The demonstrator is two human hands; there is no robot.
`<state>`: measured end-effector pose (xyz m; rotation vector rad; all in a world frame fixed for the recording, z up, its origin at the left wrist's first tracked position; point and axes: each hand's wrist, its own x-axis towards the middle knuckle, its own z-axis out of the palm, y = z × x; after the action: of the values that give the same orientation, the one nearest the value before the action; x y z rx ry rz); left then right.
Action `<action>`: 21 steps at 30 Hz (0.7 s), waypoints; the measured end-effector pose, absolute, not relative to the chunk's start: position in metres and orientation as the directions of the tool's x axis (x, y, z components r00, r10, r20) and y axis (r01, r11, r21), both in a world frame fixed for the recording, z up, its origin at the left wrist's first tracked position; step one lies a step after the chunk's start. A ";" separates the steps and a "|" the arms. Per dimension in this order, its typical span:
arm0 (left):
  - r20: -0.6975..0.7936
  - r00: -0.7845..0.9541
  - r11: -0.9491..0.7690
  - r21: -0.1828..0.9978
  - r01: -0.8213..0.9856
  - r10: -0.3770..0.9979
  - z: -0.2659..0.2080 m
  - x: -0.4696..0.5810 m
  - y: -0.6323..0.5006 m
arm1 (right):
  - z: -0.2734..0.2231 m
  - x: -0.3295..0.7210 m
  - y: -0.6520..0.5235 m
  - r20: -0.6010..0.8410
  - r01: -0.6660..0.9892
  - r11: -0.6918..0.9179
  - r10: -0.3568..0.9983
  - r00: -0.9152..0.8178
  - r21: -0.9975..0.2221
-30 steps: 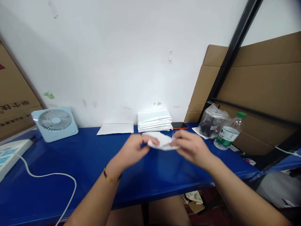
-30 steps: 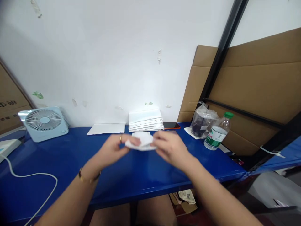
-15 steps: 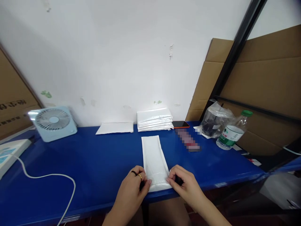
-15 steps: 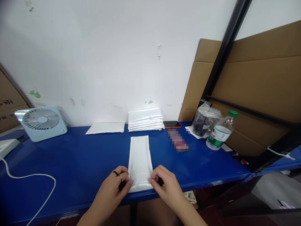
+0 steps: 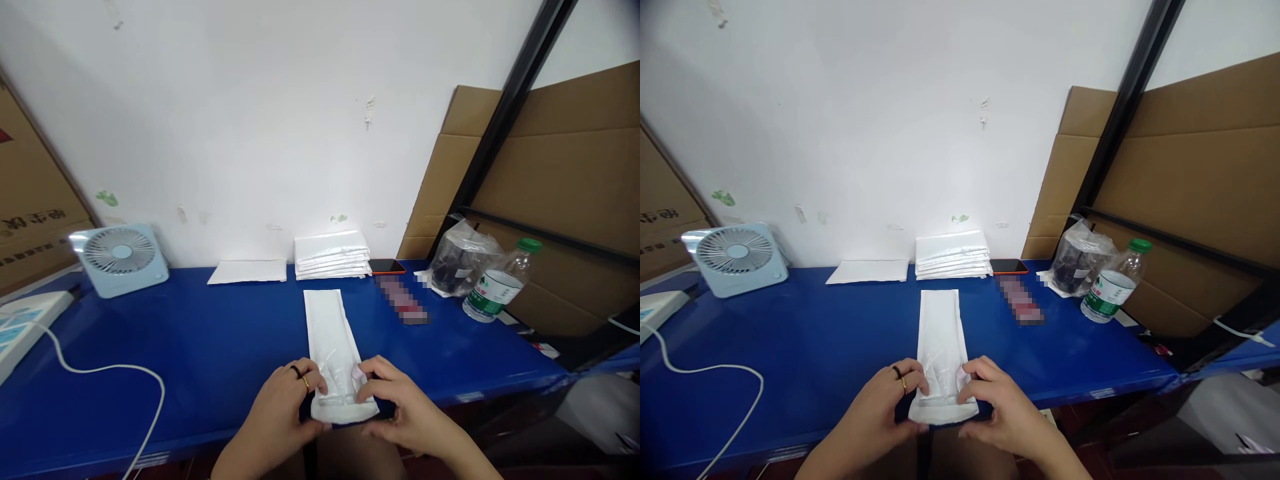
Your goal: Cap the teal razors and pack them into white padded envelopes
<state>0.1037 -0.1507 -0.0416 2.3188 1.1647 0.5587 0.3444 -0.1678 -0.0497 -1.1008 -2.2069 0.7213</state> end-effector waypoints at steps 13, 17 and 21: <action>0.015 0.285 -0.259 0.468 0.845 0.958 -0.050 0.123 -0.137 | -0.064 0.321 -0.162 0.483 0.806 0.436 0.848 -0.218 -0.400; -0.036 0.272 -0.227 0.452 0.862 0.962 -0.046 0.125 -0.132 | -0.063 0.308 -0.168 0.560 0.792 0.597 0.704 -0.437 -0.131; -0.019 0.263 -0.227 0.447 0.865 0.965 -0.042 0.123 -0.123 | -0.066 0.294 -0.159 0.542 0.793 0.607 0.650 -0.533 0.052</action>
<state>0.1234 -0.1225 -0.0424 2.1722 1.6664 0.3713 0.2944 -0.1587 -0.0662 -1.1426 -2.3581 -0.4038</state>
